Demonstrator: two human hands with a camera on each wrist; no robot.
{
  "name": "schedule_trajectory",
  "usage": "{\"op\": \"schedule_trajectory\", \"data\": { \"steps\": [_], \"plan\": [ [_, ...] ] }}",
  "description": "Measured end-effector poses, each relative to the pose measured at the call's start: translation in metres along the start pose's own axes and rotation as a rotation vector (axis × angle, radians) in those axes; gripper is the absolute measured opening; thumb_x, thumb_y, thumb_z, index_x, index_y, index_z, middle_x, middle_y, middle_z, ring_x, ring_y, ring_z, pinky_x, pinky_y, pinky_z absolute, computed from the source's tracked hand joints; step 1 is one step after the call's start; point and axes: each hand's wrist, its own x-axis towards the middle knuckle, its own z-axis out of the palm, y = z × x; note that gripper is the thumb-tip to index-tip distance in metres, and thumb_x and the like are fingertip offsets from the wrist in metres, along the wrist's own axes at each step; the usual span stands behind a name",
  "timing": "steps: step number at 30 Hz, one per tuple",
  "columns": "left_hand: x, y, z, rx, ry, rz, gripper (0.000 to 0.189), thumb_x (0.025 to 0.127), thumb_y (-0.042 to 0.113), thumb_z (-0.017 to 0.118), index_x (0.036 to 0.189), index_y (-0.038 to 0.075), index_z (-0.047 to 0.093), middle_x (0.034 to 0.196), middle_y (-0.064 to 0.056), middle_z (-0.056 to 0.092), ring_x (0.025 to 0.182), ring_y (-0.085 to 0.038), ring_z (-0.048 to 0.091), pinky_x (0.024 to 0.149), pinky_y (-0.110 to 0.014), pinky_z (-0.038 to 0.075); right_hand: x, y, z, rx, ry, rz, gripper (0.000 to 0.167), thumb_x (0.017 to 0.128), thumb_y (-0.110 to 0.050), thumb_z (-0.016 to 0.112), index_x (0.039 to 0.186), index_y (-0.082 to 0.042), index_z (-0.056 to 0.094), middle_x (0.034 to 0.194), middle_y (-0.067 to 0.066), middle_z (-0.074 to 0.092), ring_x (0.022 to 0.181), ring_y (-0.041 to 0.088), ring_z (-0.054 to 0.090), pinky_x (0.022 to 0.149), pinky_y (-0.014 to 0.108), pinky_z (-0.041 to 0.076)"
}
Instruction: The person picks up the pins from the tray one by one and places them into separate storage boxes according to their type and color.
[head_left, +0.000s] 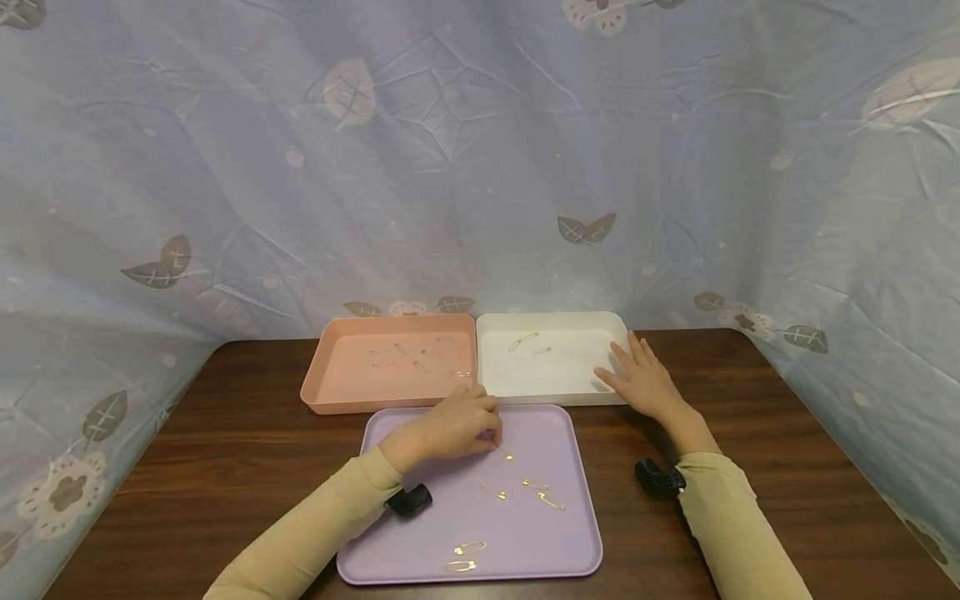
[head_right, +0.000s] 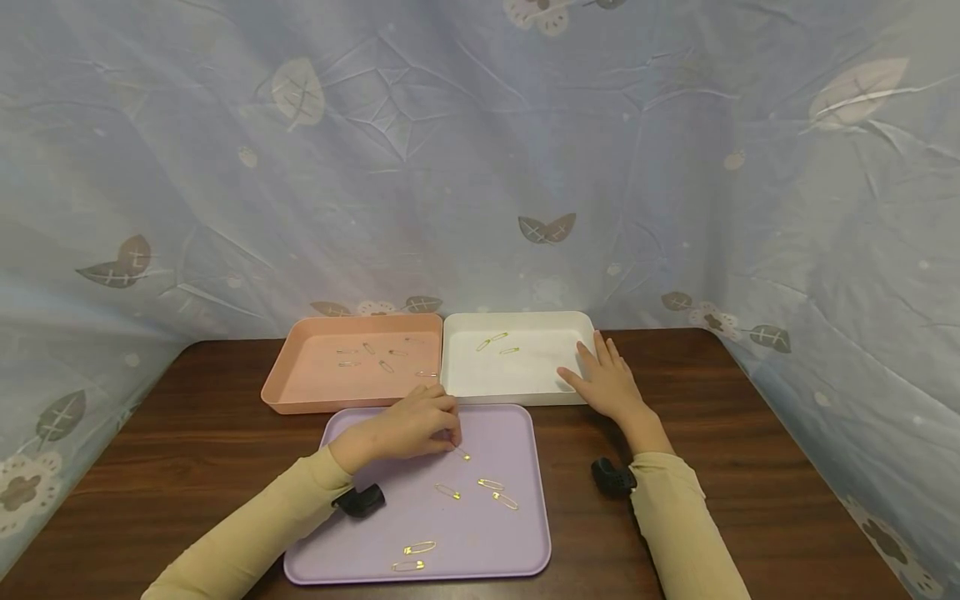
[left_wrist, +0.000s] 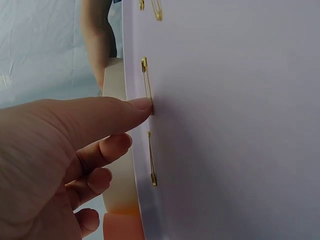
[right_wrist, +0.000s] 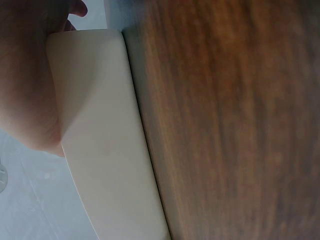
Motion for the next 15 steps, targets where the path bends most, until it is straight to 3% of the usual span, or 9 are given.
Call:
{"op": "schedule_trajectory", "data": {
  "steps": [15],
  "plan": [
    [0.0007, 0.0009, 0.0017, 0.015, -0.018, -0.021, 0.008, 0.079, 0.027, 0.073, 0.076, 0.027, 0.066, 0.080, 0.013, 0.050, 0.081, -0.007, 0.040, 0.074, -0.022, 0.027, 0.0001, 0.0014, 0.0016, 0.005, 0.008, -0.011, 0.081, 0.097, -0.059, 0.040, 0.153, -0.003, 0.024, 0.161, 0.027, -0.001, 0.147, 0.051, 0.001, 0.114, 0.069, 0.007]
  ]
}}
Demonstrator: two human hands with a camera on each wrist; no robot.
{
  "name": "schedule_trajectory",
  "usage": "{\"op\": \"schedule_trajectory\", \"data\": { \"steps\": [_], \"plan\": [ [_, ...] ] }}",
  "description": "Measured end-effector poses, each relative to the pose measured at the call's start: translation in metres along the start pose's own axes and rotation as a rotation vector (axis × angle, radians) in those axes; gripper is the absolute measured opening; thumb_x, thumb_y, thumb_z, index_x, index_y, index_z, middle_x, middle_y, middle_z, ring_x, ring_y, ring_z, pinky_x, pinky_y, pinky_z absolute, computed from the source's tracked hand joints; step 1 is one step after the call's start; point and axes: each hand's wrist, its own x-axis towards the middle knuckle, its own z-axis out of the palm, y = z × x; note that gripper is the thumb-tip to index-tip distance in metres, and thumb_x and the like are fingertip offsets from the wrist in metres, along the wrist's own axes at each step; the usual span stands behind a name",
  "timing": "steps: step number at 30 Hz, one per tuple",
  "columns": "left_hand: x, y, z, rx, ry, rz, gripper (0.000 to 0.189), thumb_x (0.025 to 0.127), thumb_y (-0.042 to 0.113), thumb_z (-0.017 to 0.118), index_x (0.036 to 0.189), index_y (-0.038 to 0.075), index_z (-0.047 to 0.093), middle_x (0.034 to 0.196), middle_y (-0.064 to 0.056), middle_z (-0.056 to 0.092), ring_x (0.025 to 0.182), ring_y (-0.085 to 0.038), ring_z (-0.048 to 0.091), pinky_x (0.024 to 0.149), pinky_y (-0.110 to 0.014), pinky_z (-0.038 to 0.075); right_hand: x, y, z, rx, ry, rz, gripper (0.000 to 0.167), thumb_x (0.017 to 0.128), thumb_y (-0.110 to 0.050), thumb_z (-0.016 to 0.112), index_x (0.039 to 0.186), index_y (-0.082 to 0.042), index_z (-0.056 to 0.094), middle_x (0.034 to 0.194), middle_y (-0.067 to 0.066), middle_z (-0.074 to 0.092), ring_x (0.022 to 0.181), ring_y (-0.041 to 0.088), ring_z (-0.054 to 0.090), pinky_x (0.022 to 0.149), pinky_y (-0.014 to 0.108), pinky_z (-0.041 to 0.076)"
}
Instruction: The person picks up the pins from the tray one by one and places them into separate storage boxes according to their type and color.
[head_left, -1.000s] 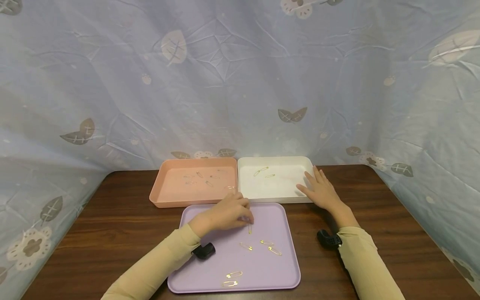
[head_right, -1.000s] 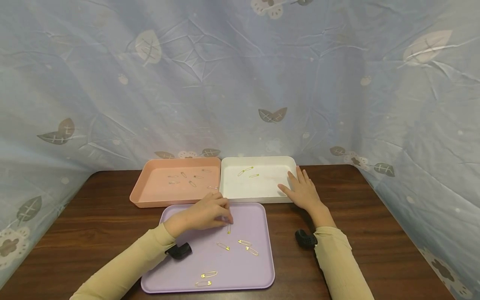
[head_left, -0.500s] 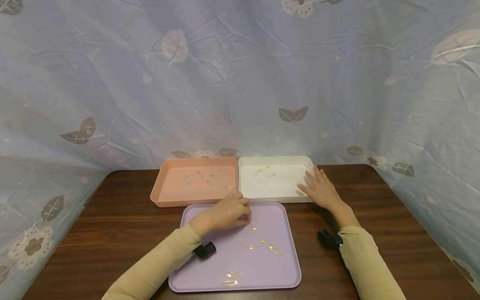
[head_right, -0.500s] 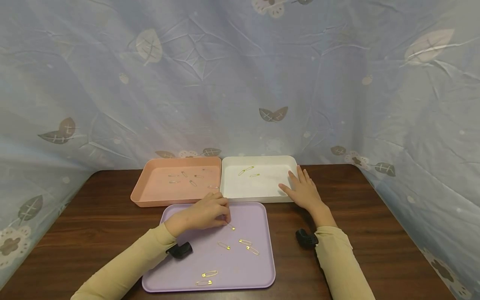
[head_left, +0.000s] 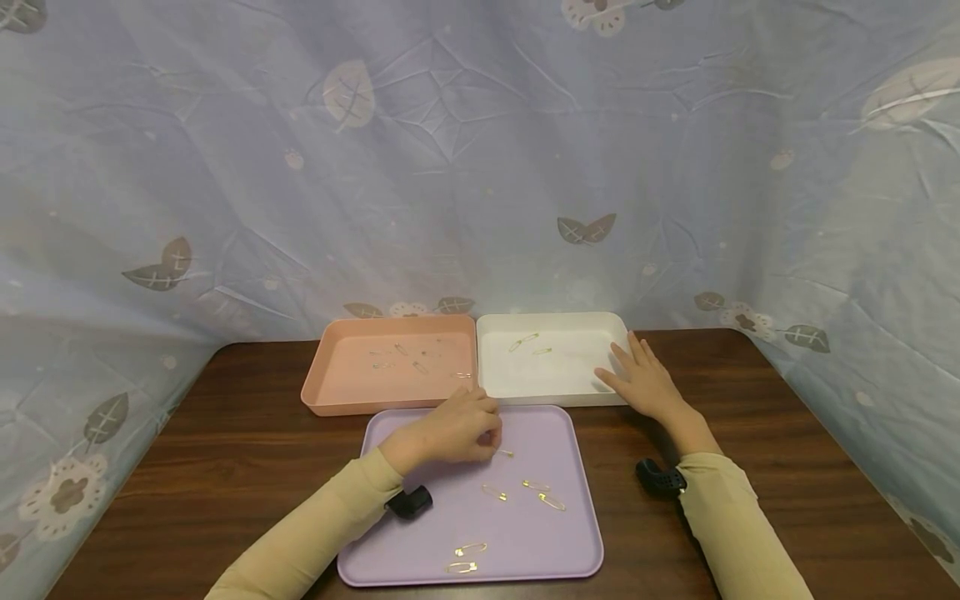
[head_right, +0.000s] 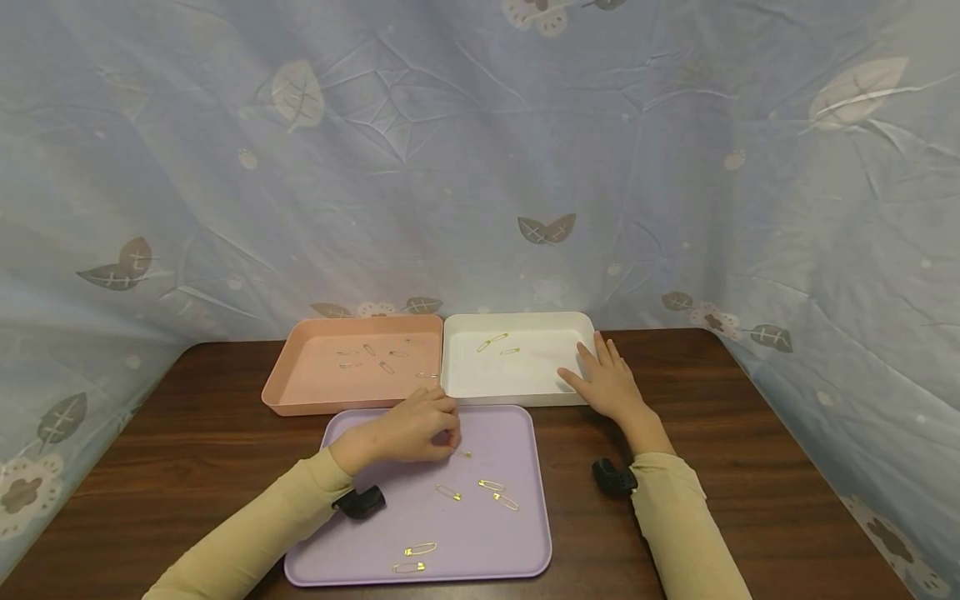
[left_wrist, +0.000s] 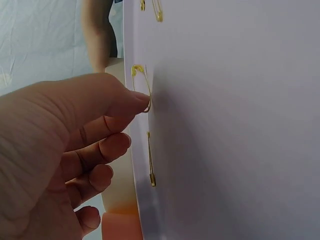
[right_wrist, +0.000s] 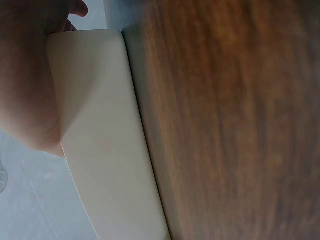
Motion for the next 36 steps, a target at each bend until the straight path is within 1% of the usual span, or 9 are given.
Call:
{"op": "schedule_trajectory", "data": {
  "steps": [6, 11, 14, 23, 30, 36],
  "plan": [
    [0.001, 0.000, -0.001, -0.016, 0.002, -0.011, 0.009, 0.078, 0.026, 0.072, 0.074, 0.027, 0.064, 0.080, 0.013, 0.049, 0.081, -0.006, 0.040, 0.074, -0.023, 0.028, -0.001, 0.000, -0.001, 0.004, 0.004, -0.002, 0.081, 0.097, -0.059, 0.040, 0.153, -0.003, 0.025, 0.161, 0.027, 0.000, 0.147, 0.051, 0.002, 0.114, 0.069, 0.008],
    [0.001, 0.001, -0.004, -0.008, 0.039, -0.025, 0.007, 0.078, 0.025, 0.069, 0.074, 0.026, 0.063, 0.080, 0.013, 0.050, 0.079, -0.007, 0.041, 0.074, -0.024, 0.030, -0.001, -0.001, -0.003, 0.005, -0.003, 0.003, 0.081, 0.097, -0.060, 0.040, 0.153, -0.004, 0.025, 0.162, 0.027, 0.000, 0.147, 0.051, 0.001, 0.114, 0.069, 0.007],
    [0.002, 0.001, -0.006, -0.002, 0.063, -0.033, 0.009, 0.079, 0.026, 0.069, 0.073, 0.027, 0.063, 0.080, 0.013, 0.051, 0.079, -0.008, 0.040, 0.075, -0.025, 0.031, -0.001, -0.002, -0.003, 0.002, -0.005, 0.005, 0.081, 0.097, -0.061, 0.040, 0.153, -0.004, 0.025, 0.161, 0.027, 0.000, 0.147, 0.051, 0.001, 0.114, 0.069, 0.007],
    [0.001, -0.002, -0.012, 0.035, 0.131, -0.026, 0.009, 0.080, 0.028, 0.069, 0.074, 0.028, 0.062, 0.081, 0.012, 0.052, 0.078, -0.008, 0.042, 0.075, -0.027, 0.032, 0.001, -0.001, -0.001, 0.008, 0.002, 0.008, 0.080, 0.097, -0.060, 0.040, 0.153, -0.004, 0.026, 0.162, 0.027, 0.000, 0.147, 0.050, 0.002, 0.114, 0.070, 0.008],
    [0.002, -0.007, -0.022, 0.044, 0.141, -0.032, 0.006, 0.081, 0.027, 0.071, 0.078, 0.025, 0.067, 0.085, 0.011, 0.055, 0.080, -0.008, 0.043, 0.075, -0.027, 0.033, 0.002, 0.000, 0.002, 0.004, 0.001, 0.003, 0.081, 0.097, -0.060, 0.040, 0.153, -0.003, 0.026, 0.162, 0.026, -0.001, 0.147, 0.050, 0.000, 0.114, 0.070, 0.008],
    [0.008, -0.012, -0.032, 0.042, 0.177, -0.024, 0.004, 0.080, 0.023, 0.071, 0.079, 0.023, 0.067, 0.083, 0.009, 0.053, 0.081, -0.010, 0.043, 0.075, -0.028, 0.031, 0.001, 0.001, 0.001, -0.008, 0.003, 0.008, 0.081, 0.097, -0.060, 0.040, 0.153, -0.003, 0.027, 0.161, 0.027, 0.001, 0.147, 0.051, 0.002, 0.114, 0.069, 0.008]
  ]
}}
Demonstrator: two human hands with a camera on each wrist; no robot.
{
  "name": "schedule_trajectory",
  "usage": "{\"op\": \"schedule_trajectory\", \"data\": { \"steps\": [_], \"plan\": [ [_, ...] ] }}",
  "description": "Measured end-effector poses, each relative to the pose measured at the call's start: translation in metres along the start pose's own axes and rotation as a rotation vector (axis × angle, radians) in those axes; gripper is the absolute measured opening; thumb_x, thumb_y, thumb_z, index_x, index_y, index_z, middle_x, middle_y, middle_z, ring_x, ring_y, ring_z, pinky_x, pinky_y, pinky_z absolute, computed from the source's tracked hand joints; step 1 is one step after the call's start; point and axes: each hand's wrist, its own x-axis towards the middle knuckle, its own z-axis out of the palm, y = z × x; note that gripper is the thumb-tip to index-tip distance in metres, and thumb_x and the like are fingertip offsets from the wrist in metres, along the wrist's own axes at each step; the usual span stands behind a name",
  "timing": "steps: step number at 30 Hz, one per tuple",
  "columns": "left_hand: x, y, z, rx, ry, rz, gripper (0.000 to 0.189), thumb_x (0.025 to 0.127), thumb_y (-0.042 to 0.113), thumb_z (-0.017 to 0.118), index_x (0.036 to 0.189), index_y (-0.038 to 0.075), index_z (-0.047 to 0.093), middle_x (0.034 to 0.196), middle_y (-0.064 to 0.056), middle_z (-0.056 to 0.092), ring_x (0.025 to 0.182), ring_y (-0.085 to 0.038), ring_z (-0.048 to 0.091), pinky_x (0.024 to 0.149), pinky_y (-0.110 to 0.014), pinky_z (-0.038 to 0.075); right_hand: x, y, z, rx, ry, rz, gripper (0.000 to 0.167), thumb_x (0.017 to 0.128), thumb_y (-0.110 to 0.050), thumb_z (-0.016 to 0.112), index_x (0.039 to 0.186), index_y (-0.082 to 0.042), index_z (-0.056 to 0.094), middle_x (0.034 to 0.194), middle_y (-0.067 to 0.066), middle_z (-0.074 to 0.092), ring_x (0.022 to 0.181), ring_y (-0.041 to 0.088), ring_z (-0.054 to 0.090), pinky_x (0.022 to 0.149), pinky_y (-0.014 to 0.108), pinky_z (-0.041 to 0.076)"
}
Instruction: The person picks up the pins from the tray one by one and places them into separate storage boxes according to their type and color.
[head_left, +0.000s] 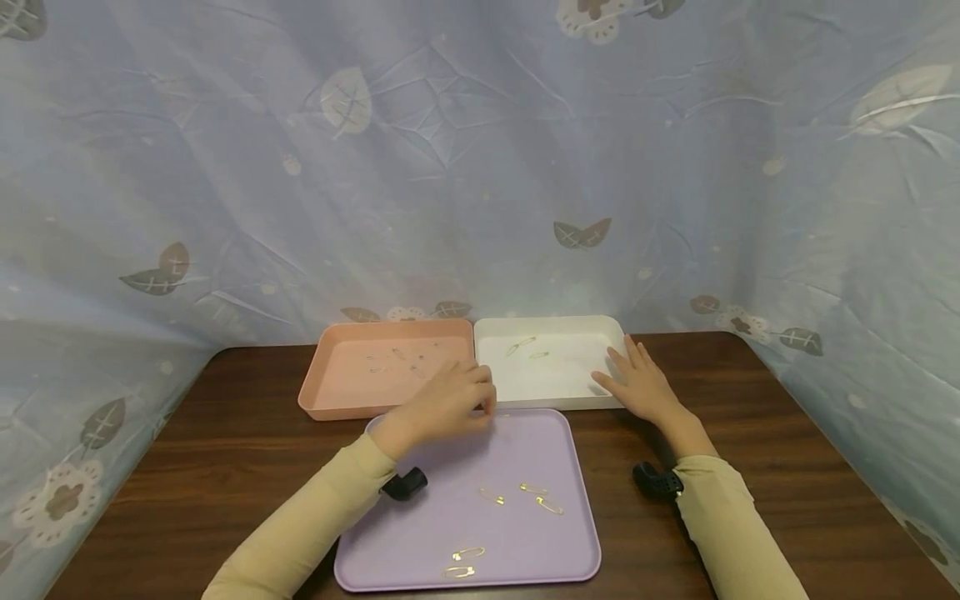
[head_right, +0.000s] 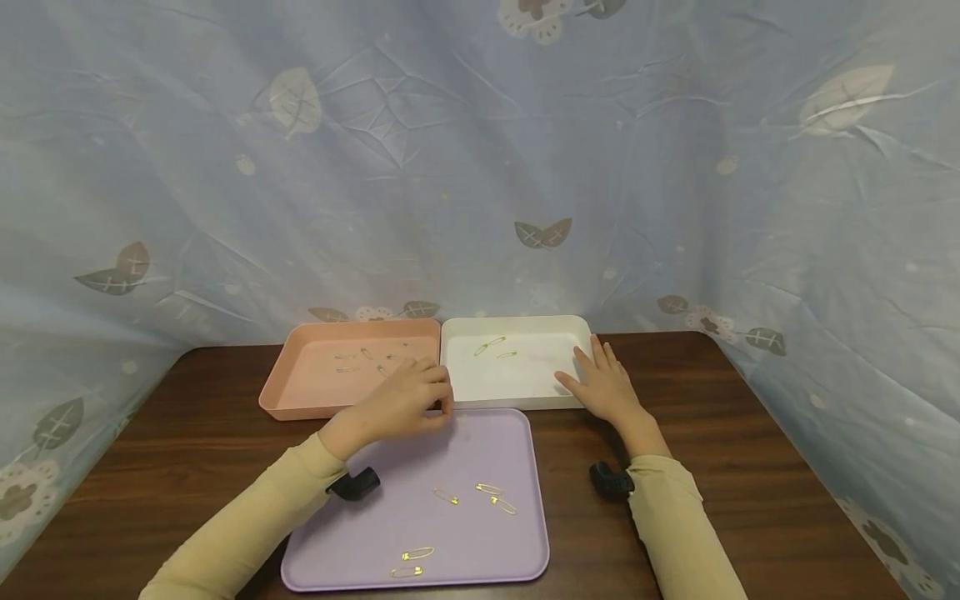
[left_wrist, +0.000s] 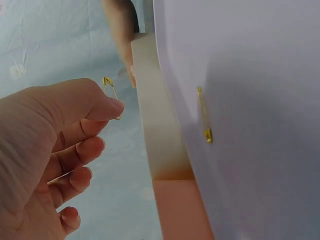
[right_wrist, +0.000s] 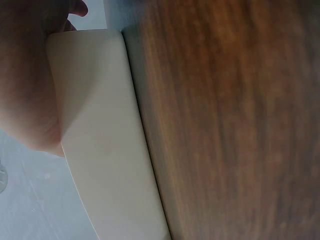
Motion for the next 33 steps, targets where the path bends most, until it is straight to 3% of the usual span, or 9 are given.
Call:
{"op": "schedule_trajectory", "data": {
  "steps": [6, 16, 22, 33],
  "plan": [
    [0.008, -0.005, -0.002, 0.039, -0.007, -0.010, 0.003, 0.081, 0.022, 0.069, 0.079, 0.022, 0.066, 0.083, 0.009, 0.052, 0.082, -0.011, 0.041, 0.077, -0.028, 0.033, 0.000, 0.001, 0.002, -0.005, -0.001, 0.002, 0.081, 0.097, -0.060, 0.040, 0.152, -0.003, 0.027, 0.161, 0.028, 0.002, 0.147, 0.051, 0.002, 0.114, 0.069, 0.010],
    [0.025, -0.013, -0.006, 0.098, 0.042, -0.009, 0.007, 0.083, 0.025, 0.071, 0.082, 0.022, 0.064, 0.090, 0.006, 0.056, 0.083, -0.014, 0.042, 0.080, -0.033, 0.036, 0.000, 0.000, 0.002, 0.004, 0.005, -0.002, 0.081, 0.097, -0.060, 0.040, 0.152, -0.002, 0.027, 0.161, 0.028, 0.002, 0.147, 0.051, 0.003, 0.114, 0.069, 0.009],
    [0.037, -0.016, -0.008, 0.088, 0.023, -0.040, 0.007, 0.086, 0.026, 0.069, 0.085, 0.022, 0.065, 0.094, 0.005, 0.055, 0.087, -0.016, 0.042, 0.087, -0.037, 0.035, -0.001, -0.002, 0.000, 0.008, -0.004, 0.001, 0.081, 0.097, -0.060, 0.040, 0.153, -0.002, 0.026, 0.161, 0.028, 0.000, 0.147, 0.051, 0.001, 0.114, 0.069, 0.008],
    [0.058, -0.021, -0.005, 0.076, -0.023, -0.124, 0.008, 0.091, 0.030, 0.065, 0.093, 0.022, 0.066, 0.102, 0.004, 0.058, 0.092, -0.016, 0.045, 0.083, -0.034, 0.034, 0.000, -0.002, -0.002, 0.005, -0.009, 0.011, 0.082, 0.097, -0.060, 0.041, 0.153, -0.002, 0.026, 0.161, 0.028, 0.000, 0.147, 0.051, 0.002, 0.114, 0.069, 0.008]
  ]
}}
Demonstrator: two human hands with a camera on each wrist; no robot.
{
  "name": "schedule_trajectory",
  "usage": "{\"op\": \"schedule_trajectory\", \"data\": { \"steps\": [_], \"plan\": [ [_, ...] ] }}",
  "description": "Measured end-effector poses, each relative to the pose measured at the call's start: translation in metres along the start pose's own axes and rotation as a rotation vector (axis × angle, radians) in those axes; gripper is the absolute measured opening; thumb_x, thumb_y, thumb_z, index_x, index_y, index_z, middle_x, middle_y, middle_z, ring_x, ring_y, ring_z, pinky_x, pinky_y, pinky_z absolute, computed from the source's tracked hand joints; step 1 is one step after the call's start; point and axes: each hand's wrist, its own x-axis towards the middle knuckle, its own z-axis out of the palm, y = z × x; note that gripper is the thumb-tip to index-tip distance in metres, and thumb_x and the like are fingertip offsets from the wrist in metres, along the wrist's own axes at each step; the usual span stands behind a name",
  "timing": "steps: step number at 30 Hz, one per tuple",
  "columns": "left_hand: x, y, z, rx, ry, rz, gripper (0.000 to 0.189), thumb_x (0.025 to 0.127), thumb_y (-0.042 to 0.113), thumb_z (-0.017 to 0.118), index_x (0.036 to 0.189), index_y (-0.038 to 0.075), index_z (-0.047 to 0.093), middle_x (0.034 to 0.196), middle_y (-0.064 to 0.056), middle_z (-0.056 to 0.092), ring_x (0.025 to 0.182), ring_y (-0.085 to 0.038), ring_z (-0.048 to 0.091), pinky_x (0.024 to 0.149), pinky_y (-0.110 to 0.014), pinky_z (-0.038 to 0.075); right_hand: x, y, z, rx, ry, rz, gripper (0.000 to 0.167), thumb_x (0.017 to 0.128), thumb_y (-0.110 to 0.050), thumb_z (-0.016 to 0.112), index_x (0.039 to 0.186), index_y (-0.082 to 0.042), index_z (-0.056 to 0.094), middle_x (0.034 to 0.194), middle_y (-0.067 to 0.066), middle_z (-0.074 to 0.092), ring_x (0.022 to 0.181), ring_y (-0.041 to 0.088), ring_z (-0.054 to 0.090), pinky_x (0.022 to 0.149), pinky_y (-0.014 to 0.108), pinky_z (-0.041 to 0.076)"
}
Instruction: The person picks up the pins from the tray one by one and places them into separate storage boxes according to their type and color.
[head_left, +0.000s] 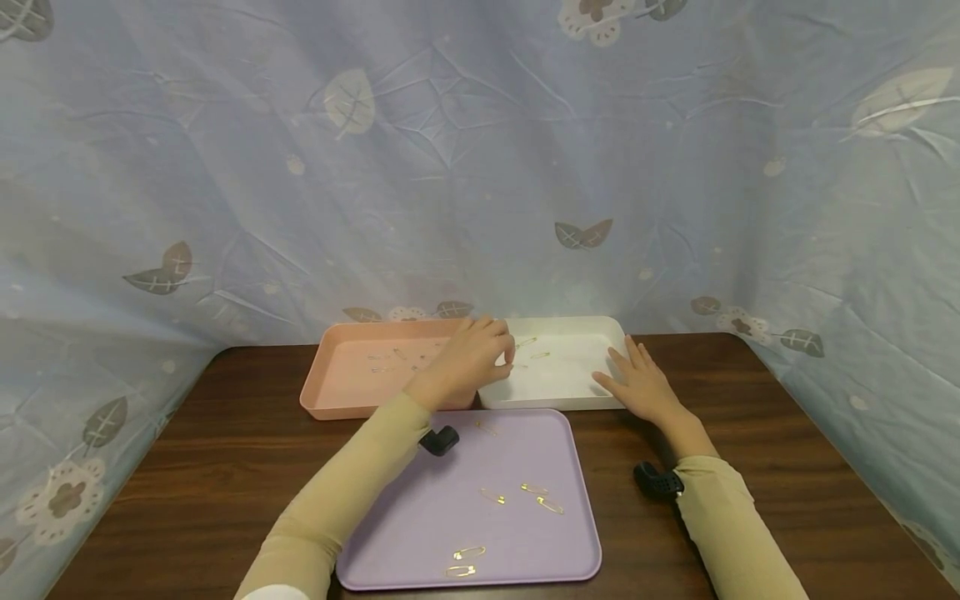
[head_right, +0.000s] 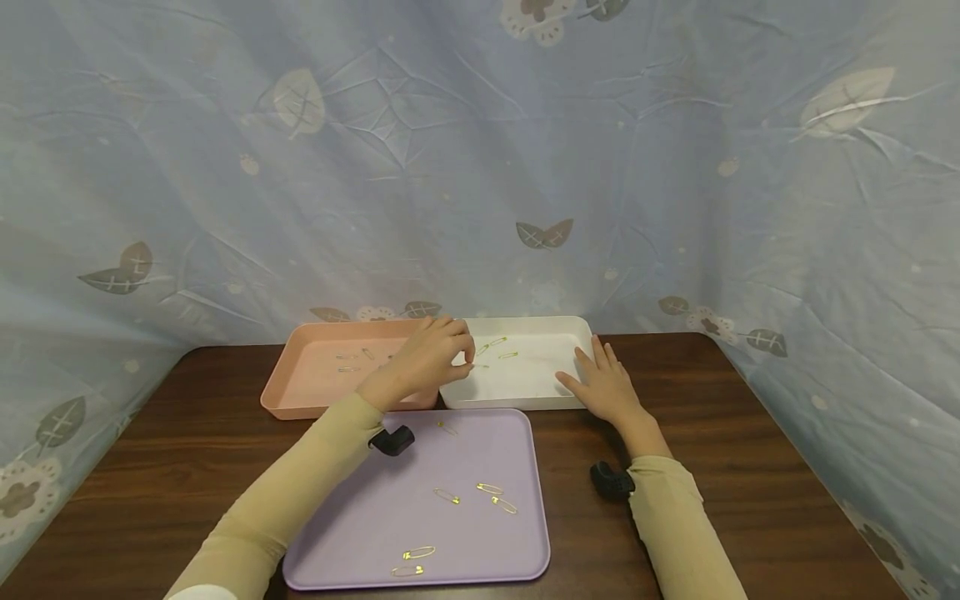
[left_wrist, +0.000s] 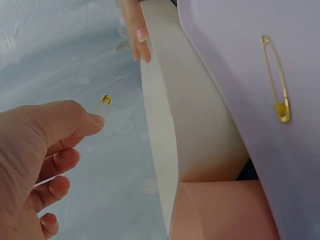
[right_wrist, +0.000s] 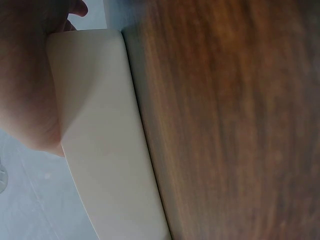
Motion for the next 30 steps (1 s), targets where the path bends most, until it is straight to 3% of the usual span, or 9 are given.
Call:
{"op": "schedule_trajectory", "data": {
  "steps": [9, 17, 22, 30],
  "plan": [
    [0.014, -0.008, 0.012, -0.012, 0.033, -0.041, 0.007, 0.090, 0.027, 0.067, 0.093, 0.021, 0.068, 0.103, 0.004, 0.061, 0.095, -0.017, 0.049, 0.081, -0.033, 0.036, 0.000, 0.000, 0.001, -0.003, 0.008, -0.002, 0.081, 0.097, -0.059, 0.041, 0.152, -0.002, 0.027, 0.161, 0.028, 0.002, 0.147, 0.051, 0.003, 0.113, 0.070, 0.009],
    [0.026, -0.017, 0.023, -0.012, 0.024, -0.119, 0.010, 0.089, 0.032, 0.068, 0.092, 0.022, 0.069, 0.102, 0.004, 0.060, 0.095, -0.017, 0.051, 0.084, -0.036, 0.038, -0.001, 0.000, 0.001, 0.002, 0.008, -0.006, 0.081, 0.097, -0.060, 0.041, 0.153, -0.002, 0.026, 0.161, 0.027, 0.001, 0.147, 0.051, 0.002, 0.112, 0.071, 0.009],
    [0.029, -0.018, 0.026, -0.035, 0.031, -0.161, 0.008, 0.088, 0.030, 0.068, 0.091, 0.022, 0.069, 0.103, 0.004, 0.060, 0.096, -0.018, 0.051, 0.083, -0.035, 0.038, -0.001, 0.000, 0.000, 0.001, 0.006, -0.004, 0.081, 0.097, -0.059, 0.041, 0.153, -0.002, 0.026, 0.161, 0.027, 0.000, 0.147, 0.051, 0.002, 0.113, 0.070, 0.009],
    [0.028, -0.020, 0.029, -0.049, 0.044, -0.166, 0.007, 0.088, 0.027, 0.068, 0.089, 0.020, 0.068, 0.100, 0.003, 0.060, 0.096, -0.019, 0.051, 0.084, -0.037, 0.039, 0.000, 0.001, 0.001, 0.001, 0.013, -0.005, 0.081, 0.097, -0.060, 0.041, 0.152, -0.003, 0.027, 0.161, 0.027, 0.002, 0.147, 0.051, 0.002, 0.113, 0.070, 0.009]
  ]
}}
